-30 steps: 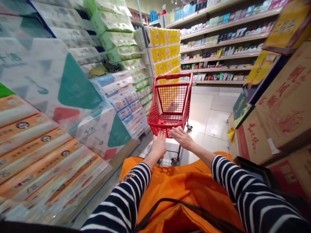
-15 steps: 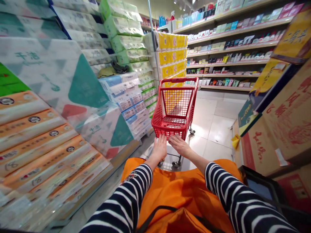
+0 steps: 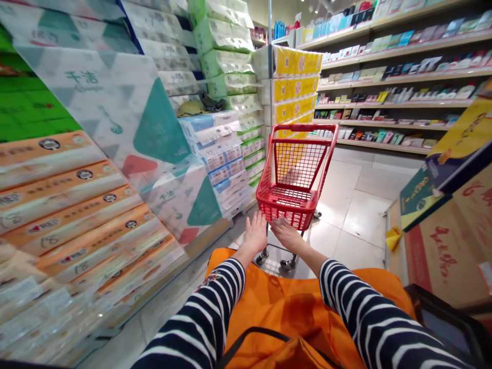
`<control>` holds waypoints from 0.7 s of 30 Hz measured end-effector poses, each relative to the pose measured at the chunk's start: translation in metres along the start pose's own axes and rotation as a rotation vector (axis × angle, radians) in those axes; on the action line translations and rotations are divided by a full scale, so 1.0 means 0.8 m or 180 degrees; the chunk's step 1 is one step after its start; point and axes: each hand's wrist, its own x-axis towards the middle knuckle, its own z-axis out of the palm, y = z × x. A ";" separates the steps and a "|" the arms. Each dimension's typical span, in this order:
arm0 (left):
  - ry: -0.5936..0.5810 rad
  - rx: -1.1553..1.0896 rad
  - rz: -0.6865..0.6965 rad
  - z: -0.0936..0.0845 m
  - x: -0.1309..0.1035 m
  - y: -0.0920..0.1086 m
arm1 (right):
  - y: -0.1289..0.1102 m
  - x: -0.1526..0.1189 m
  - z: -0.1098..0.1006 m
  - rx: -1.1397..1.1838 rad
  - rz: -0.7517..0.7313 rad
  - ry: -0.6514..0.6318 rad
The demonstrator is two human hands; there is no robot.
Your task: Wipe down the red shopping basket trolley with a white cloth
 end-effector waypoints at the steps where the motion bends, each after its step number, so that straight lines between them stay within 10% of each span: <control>1: 0.0000 -0.0003 -0.0045 0.000 0.001 -0.003 | -0.001 0.003 -0.004 -0.0023 -0.0074 0.0005; 10: 0.0065 -0.0091 -0.0477 -0.015 0.012 -0.041 | 0.022 0.088 -0.034 -0.0131 -0.0246 0.0612; 21: 0.0142 -0.0071 -0.0031 0.005 0.006 -0.018 | 0.004 0.008 0.009 0.0200 -0.0266 -0.0332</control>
